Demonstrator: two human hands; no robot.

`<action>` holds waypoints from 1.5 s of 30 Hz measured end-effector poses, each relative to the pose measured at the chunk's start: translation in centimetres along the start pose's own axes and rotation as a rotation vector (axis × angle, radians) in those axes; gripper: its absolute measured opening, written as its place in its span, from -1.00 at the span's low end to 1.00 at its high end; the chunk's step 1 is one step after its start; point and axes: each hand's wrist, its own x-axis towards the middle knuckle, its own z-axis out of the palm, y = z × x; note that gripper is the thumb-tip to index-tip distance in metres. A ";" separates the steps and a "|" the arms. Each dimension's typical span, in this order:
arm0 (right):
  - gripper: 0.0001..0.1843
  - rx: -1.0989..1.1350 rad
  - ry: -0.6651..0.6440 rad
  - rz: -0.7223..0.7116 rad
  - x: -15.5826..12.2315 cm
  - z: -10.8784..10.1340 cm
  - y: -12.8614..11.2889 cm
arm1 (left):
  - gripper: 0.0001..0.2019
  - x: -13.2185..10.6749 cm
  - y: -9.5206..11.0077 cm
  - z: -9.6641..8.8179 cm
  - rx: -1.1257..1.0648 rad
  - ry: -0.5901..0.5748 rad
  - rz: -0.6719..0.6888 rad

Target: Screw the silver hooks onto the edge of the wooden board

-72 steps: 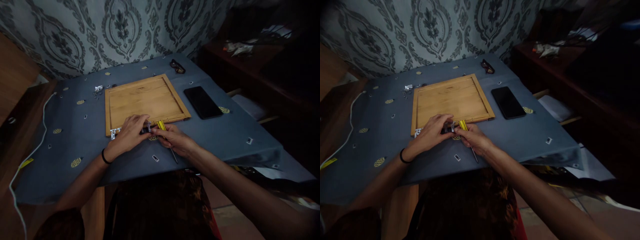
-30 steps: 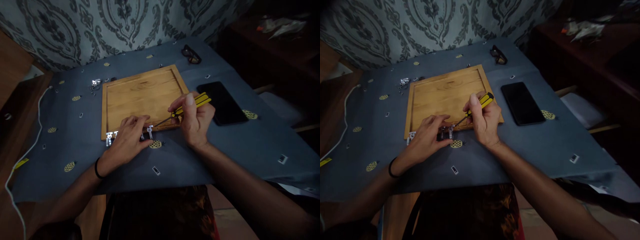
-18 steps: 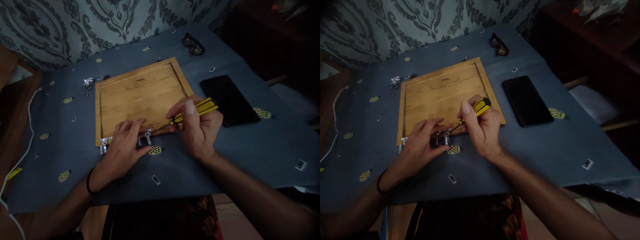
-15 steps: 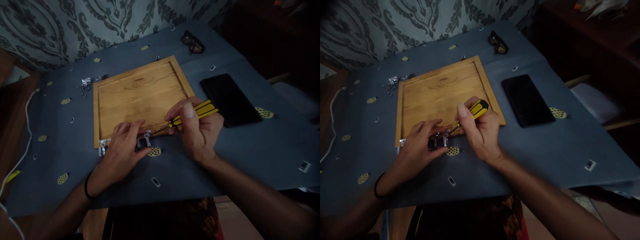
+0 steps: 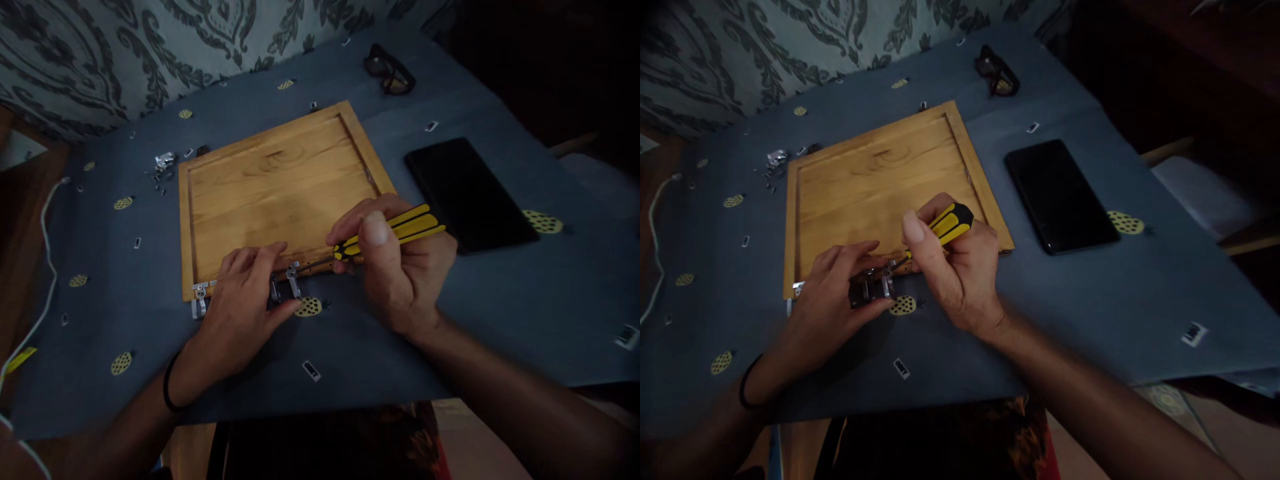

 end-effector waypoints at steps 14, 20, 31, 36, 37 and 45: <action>-0.54 -0.070 -0.053 0.015 -0.1 0.0 0.0 | -0.30 0.0 0.0 0.0 0.006 -0.011 -0.006; -0.55 -0.064 -0.049 -0.017 -0.2 0.0 0.1 | -0.31 -0.1 0.0 0.0 0.012 -0.016 -0.001; -0.55 -0.118 -0.074 0.036 -0.2 0.1 -0.1 | -0.33 0.1 0.0 -0.1 0.005 -0.011 0.002; -0.61 -0.115 -0.103 -0.031 -0.3 -0.1 0.2 | -0.36 0.0 -0.1 -0.1 0.028 -0.007 0.018; -0.62 -0.116 -0.105 -0.040 -0.3 -0.1 0.3 | -0.38 0.0 -0.2 0.0 0.030 -0.010 0.010; -0.71 -0.111 -0.131 -0.111 -0.3 -0.3 0.3 | -0.41 -0.1 -0.4 -0.7 0.067 0.003 0.042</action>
